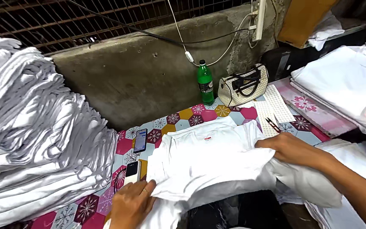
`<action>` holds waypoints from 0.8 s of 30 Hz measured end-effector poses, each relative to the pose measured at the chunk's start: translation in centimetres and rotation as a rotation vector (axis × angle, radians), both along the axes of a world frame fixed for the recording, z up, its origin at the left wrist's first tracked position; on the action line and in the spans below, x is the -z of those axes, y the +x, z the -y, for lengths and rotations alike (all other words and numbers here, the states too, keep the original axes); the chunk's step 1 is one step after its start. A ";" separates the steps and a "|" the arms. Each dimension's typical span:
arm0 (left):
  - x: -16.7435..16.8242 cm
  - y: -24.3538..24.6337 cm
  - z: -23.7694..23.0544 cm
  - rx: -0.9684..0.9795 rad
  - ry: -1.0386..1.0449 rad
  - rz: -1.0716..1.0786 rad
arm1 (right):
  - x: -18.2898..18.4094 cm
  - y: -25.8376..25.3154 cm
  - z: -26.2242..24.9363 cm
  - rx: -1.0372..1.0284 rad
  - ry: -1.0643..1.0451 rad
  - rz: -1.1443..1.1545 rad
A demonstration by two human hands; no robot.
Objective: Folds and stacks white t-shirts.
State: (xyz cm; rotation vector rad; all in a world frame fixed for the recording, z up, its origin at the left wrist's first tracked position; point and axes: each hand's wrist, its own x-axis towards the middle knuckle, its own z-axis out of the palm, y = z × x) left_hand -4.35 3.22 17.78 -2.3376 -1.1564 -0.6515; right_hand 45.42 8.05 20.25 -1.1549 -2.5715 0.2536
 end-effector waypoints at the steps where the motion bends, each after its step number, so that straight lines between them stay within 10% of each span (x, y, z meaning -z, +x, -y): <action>1: 0.5 0.6 -2.0 -0.025 -0.050 0.007 | 0.1 -0.4 -1.9 0.043 -0.113 0.064; 6: 8.7 3.9 -16.9 -0.136 -0.913 0.017 | 10.9 -3.1 -14.9 0.220 -0.498 0.271; 11: 13.9 7.3 -23.9 0.012 -1.121 0.148 | 15.4 -5.2 -18.2 0.304 -0.628 0.250; 18: 13.4 7.8 -21.3 0.221 -0.754 0.296 | 16.7 -5.0 -16.7 0.251 -0.418 0.199; 24: 12.2 8.9 -10.9 0.407 -0.134 0.190 | 20.0 -3.5 -11.2 0.142 0.322 -0.185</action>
